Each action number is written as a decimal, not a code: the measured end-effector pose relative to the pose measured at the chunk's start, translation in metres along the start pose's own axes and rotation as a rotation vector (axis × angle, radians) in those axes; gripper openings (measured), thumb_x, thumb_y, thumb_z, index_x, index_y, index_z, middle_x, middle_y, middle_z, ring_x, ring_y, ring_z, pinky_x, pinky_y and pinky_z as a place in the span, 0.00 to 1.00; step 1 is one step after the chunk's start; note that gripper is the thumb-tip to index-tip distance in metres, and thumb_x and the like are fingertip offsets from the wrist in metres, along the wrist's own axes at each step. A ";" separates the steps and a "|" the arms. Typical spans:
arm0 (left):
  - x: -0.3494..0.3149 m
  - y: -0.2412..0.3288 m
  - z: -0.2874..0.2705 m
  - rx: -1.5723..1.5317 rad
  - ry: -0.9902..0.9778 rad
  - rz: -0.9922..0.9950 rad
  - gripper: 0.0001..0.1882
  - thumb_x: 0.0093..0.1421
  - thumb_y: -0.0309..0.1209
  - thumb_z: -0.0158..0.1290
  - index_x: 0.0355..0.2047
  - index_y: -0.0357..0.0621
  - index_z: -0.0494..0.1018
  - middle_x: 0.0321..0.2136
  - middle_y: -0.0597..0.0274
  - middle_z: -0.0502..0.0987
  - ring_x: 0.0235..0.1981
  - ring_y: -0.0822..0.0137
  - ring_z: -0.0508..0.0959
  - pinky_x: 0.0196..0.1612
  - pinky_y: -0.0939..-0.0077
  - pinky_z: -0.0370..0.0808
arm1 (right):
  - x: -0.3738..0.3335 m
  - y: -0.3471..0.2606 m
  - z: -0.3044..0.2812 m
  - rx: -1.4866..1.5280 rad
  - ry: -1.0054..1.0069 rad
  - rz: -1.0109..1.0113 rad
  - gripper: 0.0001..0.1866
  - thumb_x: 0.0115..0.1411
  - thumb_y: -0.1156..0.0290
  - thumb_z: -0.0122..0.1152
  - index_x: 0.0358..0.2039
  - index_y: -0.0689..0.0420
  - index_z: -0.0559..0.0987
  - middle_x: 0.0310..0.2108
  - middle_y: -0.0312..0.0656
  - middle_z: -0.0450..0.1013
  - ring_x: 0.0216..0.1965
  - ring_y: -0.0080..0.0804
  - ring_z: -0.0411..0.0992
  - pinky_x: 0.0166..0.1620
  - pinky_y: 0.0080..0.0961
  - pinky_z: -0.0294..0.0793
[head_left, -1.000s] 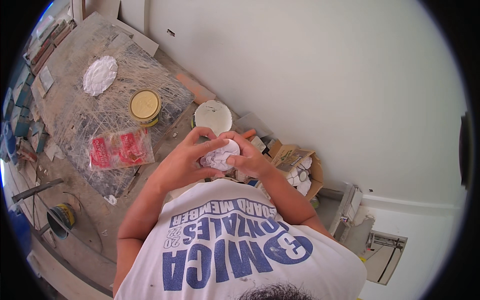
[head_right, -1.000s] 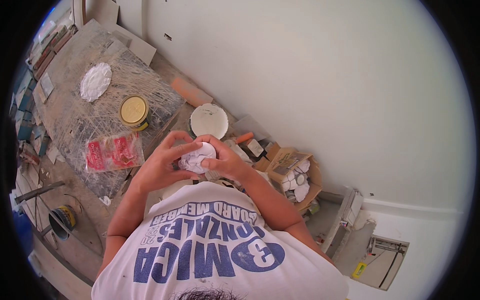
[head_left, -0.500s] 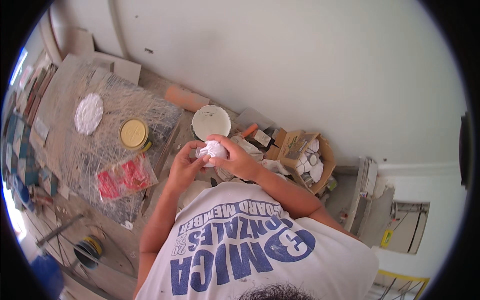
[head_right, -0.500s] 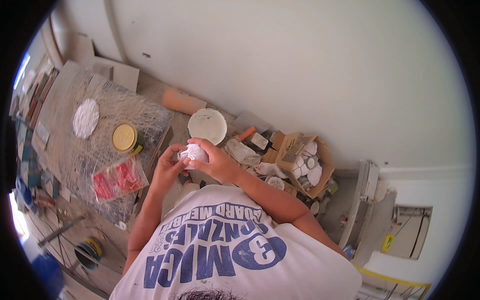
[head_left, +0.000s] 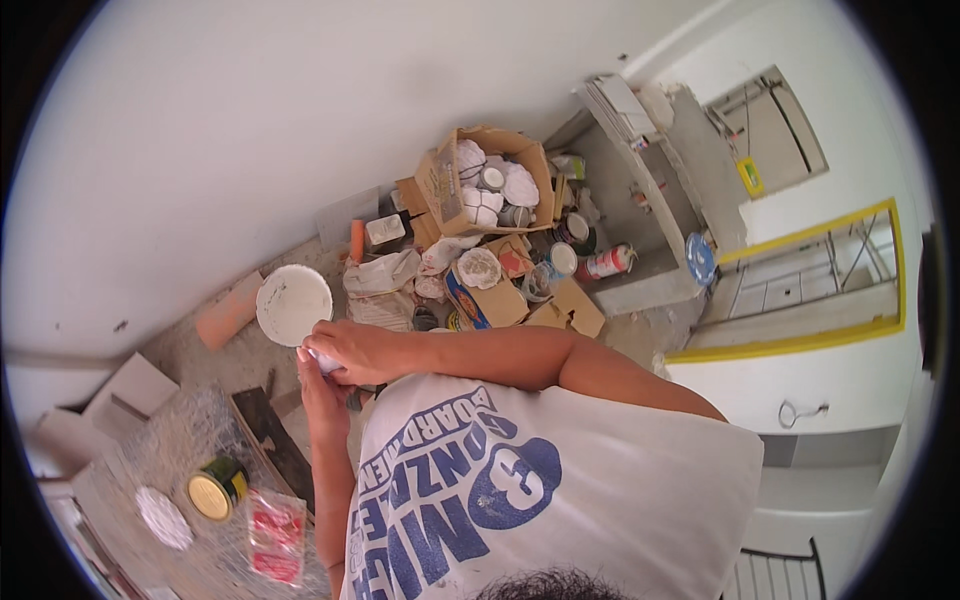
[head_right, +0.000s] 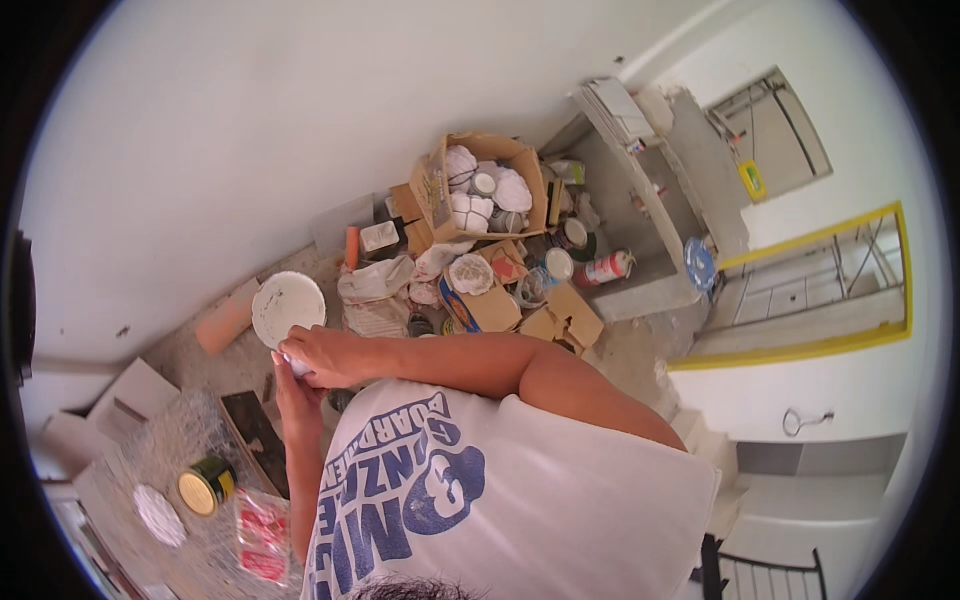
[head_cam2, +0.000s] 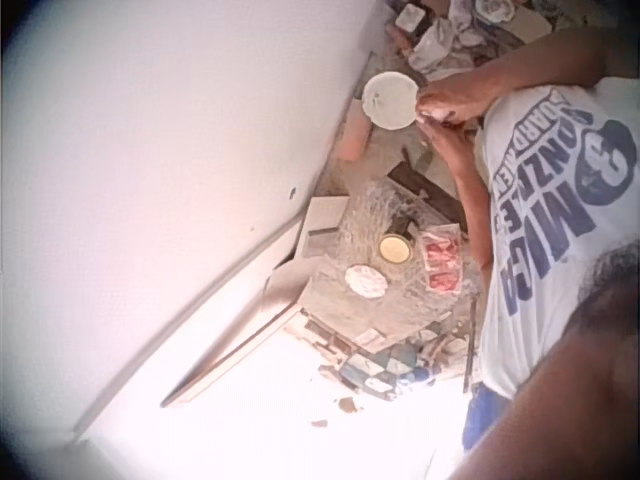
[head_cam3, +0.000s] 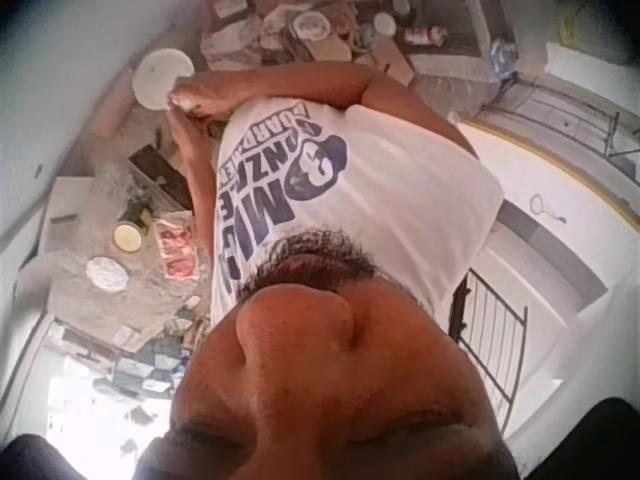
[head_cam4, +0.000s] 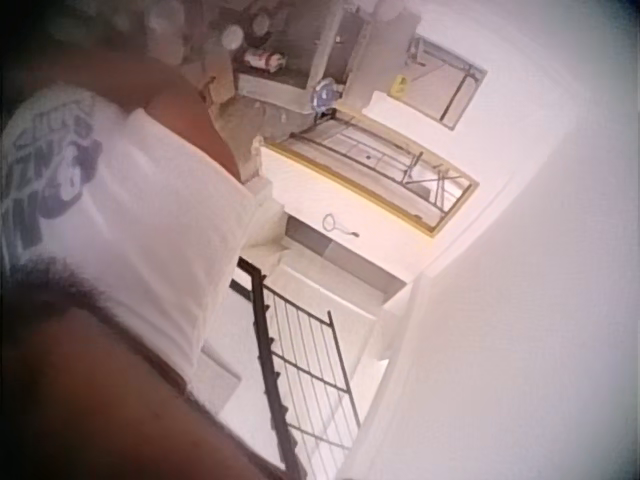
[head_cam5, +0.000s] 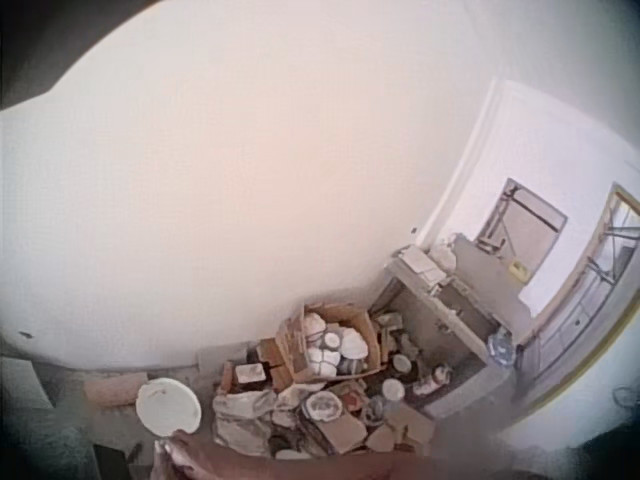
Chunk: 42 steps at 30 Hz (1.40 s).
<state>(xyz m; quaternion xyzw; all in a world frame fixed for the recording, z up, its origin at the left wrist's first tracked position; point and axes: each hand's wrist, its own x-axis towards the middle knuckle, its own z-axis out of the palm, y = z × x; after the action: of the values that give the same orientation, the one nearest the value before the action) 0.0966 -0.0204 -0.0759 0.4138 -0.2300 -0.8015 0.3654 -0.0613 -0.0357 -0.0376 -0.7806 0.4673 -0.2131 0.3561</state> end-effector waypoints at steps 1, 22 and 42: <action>0.009 0.000 0.013 0.046 0.091 -0.013 0.26 0.75 0.56 0.36 0.57 0.51 0.65 0.40 0.66 0.77 0.33 0.74 0.79 0.30 0.79 0.75 | -0.004 0.005 -0.008 0.016 0.072 0.036 0.30 0.53 0.73 0.69 0.56 0.59 0.69 0.52 0.53 0.70 0.48 0.57 0.74 0.51 0.48 0.75; 0.136 -0.057 0.316 0.250 -0.038 -0.114 0.27 0.77 0.44 0.38 0.70 0.46 0.54 0.62 0.57 0.65 0.63 0.65 0.69 0.60 0.68 0.74 | -0.141 0.188 -0.234 0.224 0.808 -0.282 0.12 0.61 0.68 0.61 0.44 0.57 0.79 0.50 0.48 0.74 0.47 0.50 0.73 0.48 0.47 0.74; 0.201 -0.111 0.311 0.369 -0.024 -0.267 0.21 0.71 0.47 0.48 0.57 0.51 0.66 0.48 0.62 0.75 0.45 0.64 0.80 0.41 0.67 0.77 | -0.169 0.275 -0.279 0.402 0.764 -0.198 0.09 0.63 0.64 0.58 0.33 0.57 0.77 0.32 0.41 0.72 0.40 0.42 0.72 0.50 0.40 0.69</action>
<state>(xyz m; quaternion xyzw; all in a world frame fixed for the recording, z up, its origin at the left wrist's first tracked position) -0.2842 -0.0862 -0.0780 0.4911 -0.3203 -0.7917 0.1715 -0.4859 -0.0718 -0.0625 -0.6020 0.4374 -0.6062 0.2805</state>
